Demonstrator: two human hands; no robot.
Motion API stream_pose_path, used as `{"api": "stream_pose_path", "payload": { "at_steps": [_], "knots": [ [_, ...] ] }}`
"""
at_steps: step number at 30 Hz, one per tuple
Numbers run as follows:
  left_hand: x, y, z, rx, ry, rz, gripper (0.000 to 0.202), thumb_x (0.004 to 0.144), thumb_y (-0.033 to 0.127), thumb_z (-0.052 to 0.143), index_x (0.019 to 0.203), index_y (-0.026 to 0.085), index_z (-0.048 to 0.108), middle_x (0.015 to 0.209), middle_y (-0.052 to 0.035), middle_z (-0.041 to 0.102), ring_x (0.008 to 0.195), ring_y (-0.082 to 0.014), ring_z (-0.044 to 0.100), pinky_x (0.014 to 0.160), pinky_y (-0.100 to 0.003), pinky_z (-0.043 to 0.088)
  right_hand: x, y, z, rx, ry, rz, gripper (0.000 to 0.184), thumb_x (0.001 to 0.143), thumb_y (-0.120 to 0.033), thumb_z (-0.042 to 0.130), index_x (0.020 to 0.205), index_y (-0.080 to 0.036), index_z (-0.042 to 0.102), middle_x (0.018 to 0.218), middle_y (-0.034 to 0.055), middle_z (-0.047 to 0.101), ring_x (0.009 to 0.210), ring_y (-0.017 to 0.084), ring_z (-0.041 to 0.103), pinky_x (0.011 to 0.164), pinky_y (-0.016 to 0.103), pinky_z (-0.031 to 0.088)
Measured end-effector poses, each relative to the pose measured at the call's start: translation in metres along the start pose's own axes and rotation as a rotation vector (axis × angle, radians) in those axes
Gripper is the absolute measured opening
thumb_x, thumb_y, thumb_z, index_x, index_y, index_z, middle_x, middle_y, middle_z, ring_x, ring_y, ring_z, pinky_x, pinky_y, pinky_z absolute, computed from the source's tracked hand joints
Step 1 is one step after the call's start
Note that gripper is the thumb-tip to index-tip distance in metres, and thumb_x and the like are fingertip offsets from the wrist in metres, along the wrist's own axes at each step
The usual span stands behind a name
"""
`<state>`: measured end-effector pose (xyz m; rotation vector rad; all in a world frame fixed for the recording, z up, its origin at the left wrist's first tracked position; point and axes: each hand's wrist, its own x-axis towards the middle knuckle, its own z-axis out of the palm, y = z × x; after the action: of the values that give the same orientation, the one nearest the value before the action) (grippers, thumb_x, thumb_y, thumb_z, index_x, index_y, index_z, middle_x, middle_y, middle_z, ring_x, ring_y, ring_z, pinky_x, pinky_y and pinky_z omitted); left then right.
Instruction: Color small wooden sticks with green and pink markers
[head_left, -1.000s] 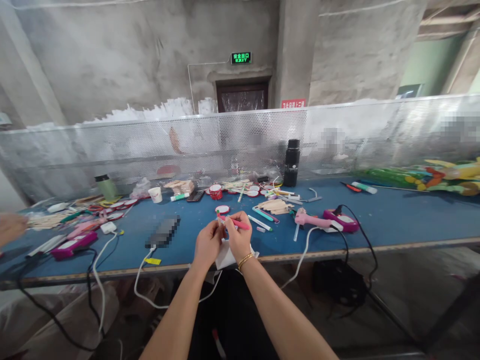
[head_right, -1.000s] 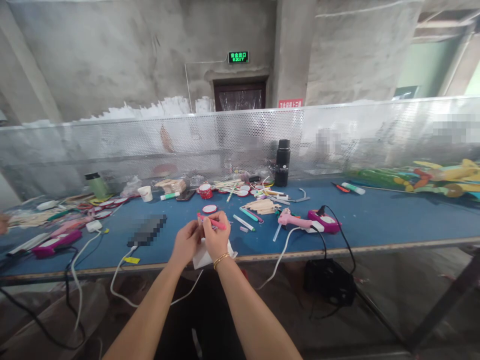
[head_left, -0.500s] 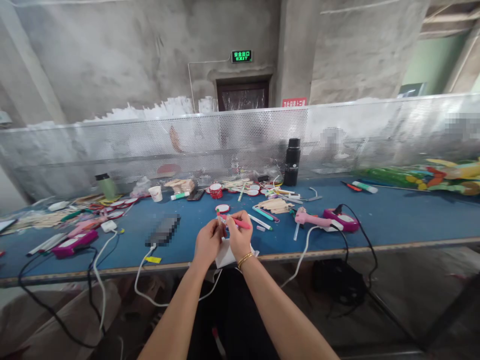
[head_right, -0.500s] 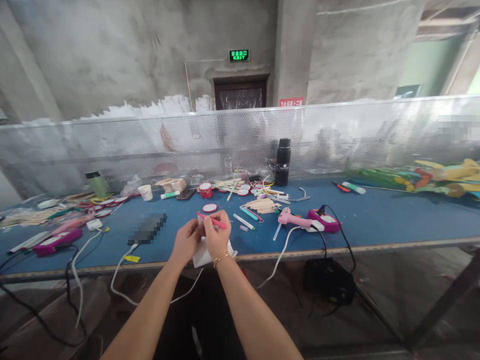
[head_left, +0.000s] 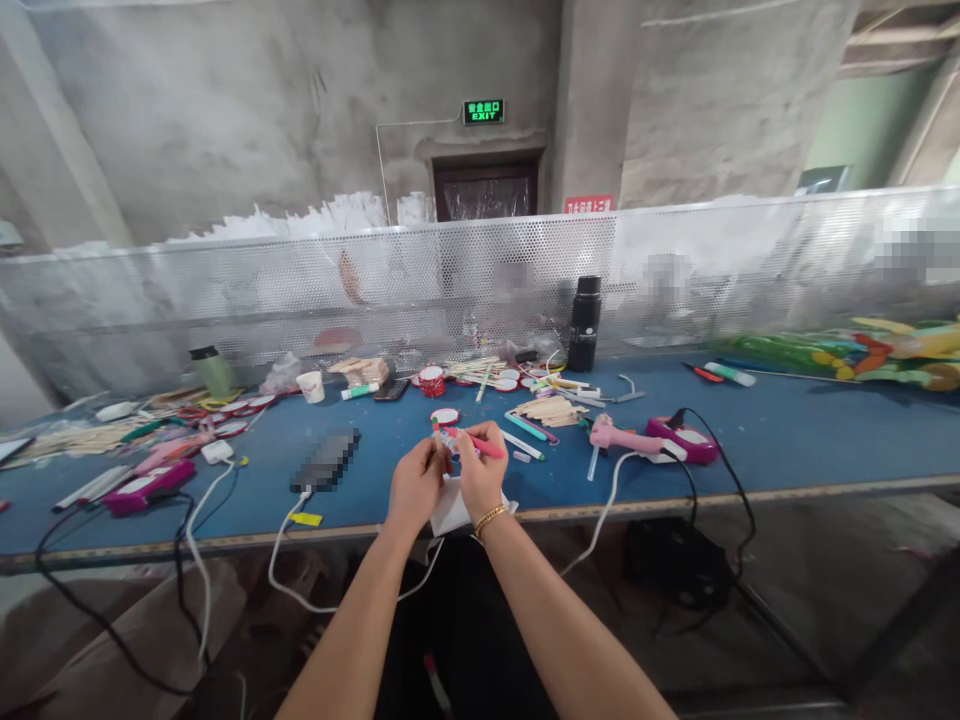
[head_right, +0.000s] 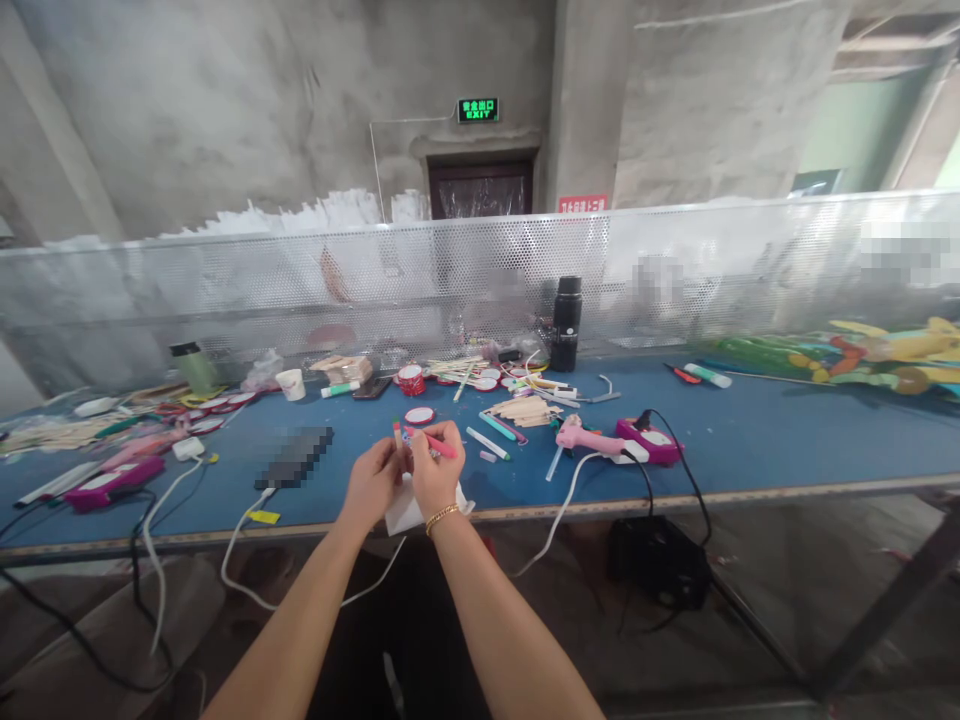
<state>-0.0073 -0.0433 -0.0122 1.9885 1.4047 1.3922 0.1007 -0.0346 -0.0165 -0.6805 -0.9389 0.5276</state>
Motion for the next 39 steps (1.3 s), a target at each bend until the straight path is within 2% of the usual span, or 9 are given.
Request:
{"api": "stream_pose_path", "payload": {
  "at_steps": [10, 16, 21, 25, 30, 34, 39],
  "knots": [
    [0.0011, -0.0044, 0.0020, -0.031, 0.000, -0.003, 0.031, 0.096, 0.039, 0.051, 0.072, 0.021, 0.057, 0.063, 0.0020, 0.057, 0.060, -0.0153, 0.051, 0.059, -0.027, 0.035, -0.0001, 0.0002, -0.0008, 0.011, -0.104, 0.006, 0.018, 0.083, -0.034, 0.062, 0.072, -0.022, 0.053, 0.064, -0.0038, 0.056, 0.062, 0.015, 0.052, 0.062, 0.029, 0.044],
    [0.0021, -0.0068, 0.0012, -0.022, -0.012, 0.006, 0.030, 0.096, 0.039, 0.049, 0.074, 0.021, 0.060, 0.066, 0.0010, 0.060, 0.061, -0.0157, 0.053, 0.061, -0.027, 0.036, -0.0003, 0.0010, 0.0011, 0.004, 0.011, -0.013, 0.016, 0.082, -0.031, 0.062, 0.071, -0.022, 0.053, 0.064, -0.0042, 0.055, 0.062, 0.014, 0.051, 0.063, 0.029, 0.044],
    [0.0010, -0.0044, 0.0012, -0.024, -0.008, -0.004, 0.032, 0.096, 0.042, 0.050, 0.072, 0.021, 0.058, 0.062, 0.0022, 0.057, 0.058, -0.0152, 0.051, 0.060, -0.027, 0.036, -0.0003, -0.0001, 0.0000, 0.009, -0.081, -0.009, 0.017, 0.082, -0.032, 0.062, 0.072, -0.022, 0.053, 0.064, -0.0041, 0.056, 0.060, 0.014, 0.052, 0.061, 0.029, 0.043],
    [0.0010, -0.0034, 0.0008, 0.002, -0.008, -0.003, 0.030, 0.095, 0.038, 0.049, 0.072, 0.022, 0.058, 0.064, 0.0012, 0.059, 0.060, -0.0159, 0.053, 0.060, -0.027, 0.035, -0.0001, -0.0008, -0.0002, 0.001, 0.001, -0.010, 0.018, 0.082, -0.032, 0.063, 0.071, -0.022, 0.054, 0.068, -0.0027, 0.057, 0.065, 0.015, 0.053, 0.064, 0.030, 0.044],
    [0.0010, -0.0028, 0.0006, 0.000, -0.008, -0.013, 0.032, 0.096, 0.041, 0.049, 0.070, 0.022, 0.055, 0.062, 0.0016, 0.057, 0.060, -0.0160, 0.051, 0.060, -0.027, 0.035, 0.0000, -0.0004, 0.0004, 0.021, -0.066, -0.004, 0.019, 0.083, -0.034, 0.063, 0.072, -0.022, 0.054, 0.066, -0.0036, 0.055, 0.061, 0.014, 0.051, 0.061, 0.029, 0.043],
    [0.0004, -0.0007, -0.0002, 0.030, -0.009, -0.003, 0.028, 0.095, 0.035, 0.048, 0.072, 0.022, 0.057, 0.064, 0.0008, 0.060, 0.061, -0.0162, 0.053, 0.061, -0.027, 0.035, 0.0006, 0.0015, 0.0008, 0.006, 0.000, -0.010, 0.019, 0.083, -0.033, 0.063, 0.072, -0.021, 0.054, 0.069, -0.0027, 0.056, 0.066, 0.014, 0.052, 0.064, 0.029, 0.044],
    [-0.0008, 0.0012, -0.0003, 0.027, -0.009, -0.006, 0.030, 0.095, 0.035, 0.049, 0.071, 0.022, 0.057, 0.063, 0.0006, 0.060, 0.061, -0.0161, 0.054, 0.060, -0.027, 0.036, -0.0001, 0.0040, 0.0008, 0.001, -0.021, -0.008, 0.019, 0.083, -0.034, 0.063, 0.073, -0.021, 0.055, 0.070, -0.0027, 0.056, 0.065, 0.014, 0.053, 0.063, 0.028, 0.045]
  ]
}}
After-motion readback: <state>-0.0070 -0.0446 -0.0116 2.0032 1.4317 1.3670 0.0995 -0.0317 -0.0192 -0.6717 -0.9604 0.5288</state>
